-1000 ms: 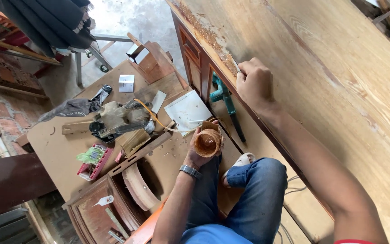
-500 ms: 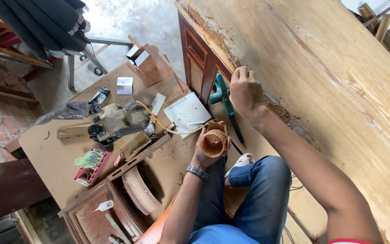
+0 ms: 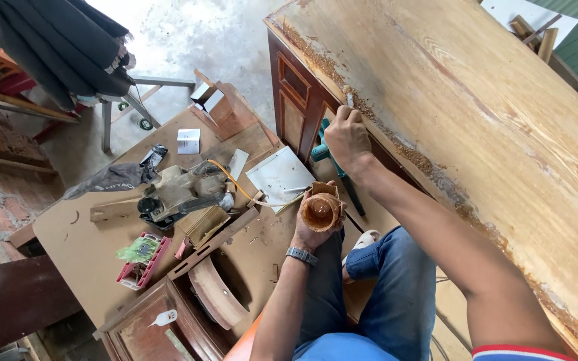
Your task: The person sits cross-legged on a chair and applies a brown adhesive from a plastic container onto the edge of a large wooden board using a small white spatula. They repeatedly dip the spatula into the container and spread the substance along the board's perimeter.
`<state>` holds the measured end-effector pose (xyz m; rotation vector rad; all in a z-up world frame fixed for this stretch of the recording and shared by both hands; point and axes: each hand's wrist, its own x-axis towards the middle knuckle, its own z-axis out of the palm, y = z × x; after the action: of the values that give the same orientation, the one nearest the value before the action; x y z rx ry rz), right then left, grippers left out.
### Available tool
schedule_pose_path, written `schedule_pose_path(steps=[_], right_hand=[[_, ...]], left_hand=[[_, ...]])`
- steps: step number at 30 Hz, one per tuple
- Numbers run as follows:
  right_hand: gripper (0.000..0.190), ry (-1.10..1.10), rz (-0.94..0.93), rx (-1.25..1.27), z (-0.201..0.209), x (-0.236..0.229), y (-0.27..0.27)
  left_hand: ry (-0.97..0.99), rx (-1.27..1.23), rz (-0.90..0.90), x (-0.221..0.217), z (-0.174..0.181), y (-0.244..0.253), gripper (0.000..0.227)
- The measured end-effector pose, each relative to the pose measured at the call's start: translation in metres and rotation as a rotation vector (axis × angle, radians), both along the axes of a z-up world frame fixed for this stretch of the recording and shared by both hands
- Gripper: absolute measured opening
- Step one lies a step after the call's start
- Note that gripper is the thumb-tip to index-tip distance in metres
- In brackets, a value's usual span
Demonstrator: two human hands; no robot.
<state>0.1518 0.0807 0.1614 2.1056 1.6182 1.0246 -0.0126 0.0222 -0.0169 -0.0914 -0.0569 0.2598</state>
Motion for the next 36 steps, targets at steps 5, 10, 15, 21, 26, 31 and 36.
schedule_pose_path(steps=[5, 10, 15, 21, 26, 31, 36], right_hand=[[0.013, 0.04, 0.038, 0.05, -0.004, 0.013, 0.012], [0.017, 0.237, 0.045, 0.223, 0.038, -0.011, 0.02], [0.014, 0.202, -0.009, 0.332, -0.008, -0.004, 0.048], [0.018, 0.262, -0.008, 0.322, -0.005, -0.016, 0.078], [0.022, 0.417, -0.075, 0.27, 0.027, 0.005, 0.052], [0.016, 0.828, 0.004, 0.343, 0.071, 0.046, 0.005], [0.023, 1.559, -0.059, 0.633, 0.091, 0.03, -0.025]], left_hand=[[0.017, -0.005, 0.012, -0.001, 0.006, -0.002, 0.077], [0.068, -0.025, -0.026, -0.003, 0.011, 0.0, 0.077], [0.112, -0.038, -0.049, -0.004, 0.009, 0.0, 0.076], [0.163, 0.02, -0.05, -0.003, -0.003, 0.007, 0.076], [0.159, -0.012, -0.052, -0.001, -0.01, 0.007, 0.079], [0.071, -0.04, -0.036, -0.011, 0.031, 0.001, 0.069], [0.064, -0.033, -0.071, -0.008, 0.028, 0.0, 0.061]])
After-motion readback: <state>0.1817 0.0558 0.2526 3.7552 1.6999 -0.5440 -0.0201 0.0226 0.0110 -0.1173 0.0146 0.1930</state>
